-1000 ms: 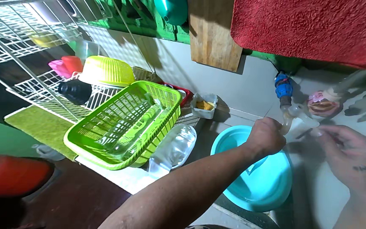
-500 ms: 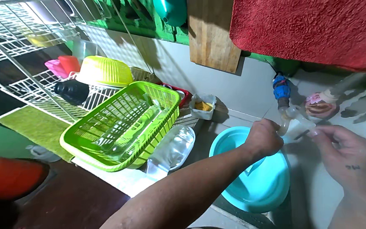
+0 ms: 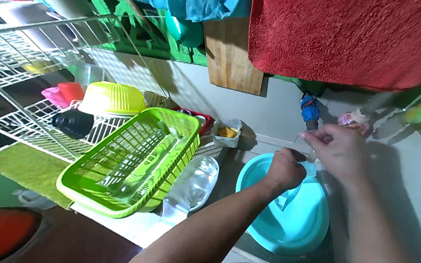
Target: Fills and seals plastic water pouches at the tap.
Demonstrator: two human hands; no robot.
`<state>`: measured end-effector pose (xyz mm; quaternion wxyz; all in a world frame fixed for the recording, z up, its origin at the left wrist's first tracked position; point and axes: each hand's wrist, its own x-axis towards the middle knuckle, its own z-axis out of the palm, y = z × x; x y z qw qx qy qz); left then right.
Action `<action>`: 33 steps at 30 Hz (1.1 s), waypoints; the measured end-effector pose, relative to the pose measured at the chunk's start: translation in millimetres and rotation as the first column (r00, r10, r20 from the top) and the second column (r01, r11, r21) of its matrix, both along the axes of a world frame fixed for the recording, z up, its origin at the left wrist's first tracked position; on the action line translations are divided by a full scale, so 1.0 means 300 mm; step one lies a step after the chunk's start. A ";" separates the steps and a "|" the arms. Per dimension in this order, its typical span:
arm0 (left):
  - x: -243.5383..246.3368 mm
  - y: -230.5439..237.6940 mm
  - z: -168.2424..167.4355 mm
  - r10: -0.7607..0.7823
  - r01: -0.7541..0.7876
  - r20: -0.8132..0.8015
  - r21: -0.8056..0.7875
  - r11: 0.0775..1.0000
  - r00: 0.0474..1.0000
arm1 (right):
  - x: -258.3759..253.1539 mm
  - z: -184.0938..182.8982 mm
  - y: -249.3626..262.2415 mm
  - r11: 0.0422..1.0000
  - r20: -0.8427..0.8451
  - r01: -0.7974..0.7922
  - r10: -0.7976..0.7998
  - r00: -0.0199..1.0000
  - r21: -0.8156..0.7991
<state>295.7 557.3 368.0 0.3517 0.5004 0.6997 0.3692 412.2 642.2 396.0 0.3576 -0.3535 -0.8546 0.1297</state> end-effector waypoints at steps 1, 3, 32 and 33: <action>-0.013 -0.001 0.007 -0.005 0.005 0.009 -0.008 1.000 1.000 | 0.000 0.013 0.003 1.000 0.005 -0.015 0.015 1.000 -0.015; -0.038 -0.014 0.042 -0.011 0.012 0.023 -0.013 1.000 1.000 | 0.038 0.006 0.007 0.991 -0.028 -0.097 0.095 0.995 -0.087; -0.138 -0.130 -0.023 -0.211 0.167 0.120 0.297 0.940 0.970 | 0.137 -0.222 -0.160 0.957 -0.307 -0.261 0.214 0.927 -0.124; -0.143 -0.136 -0.074 -0.244 0.209 0.081 0.306 0.929 0.966 | 0.135 -0.221 -0.157 0.956 -0.311 -0.264 0.215 0.926 -0.126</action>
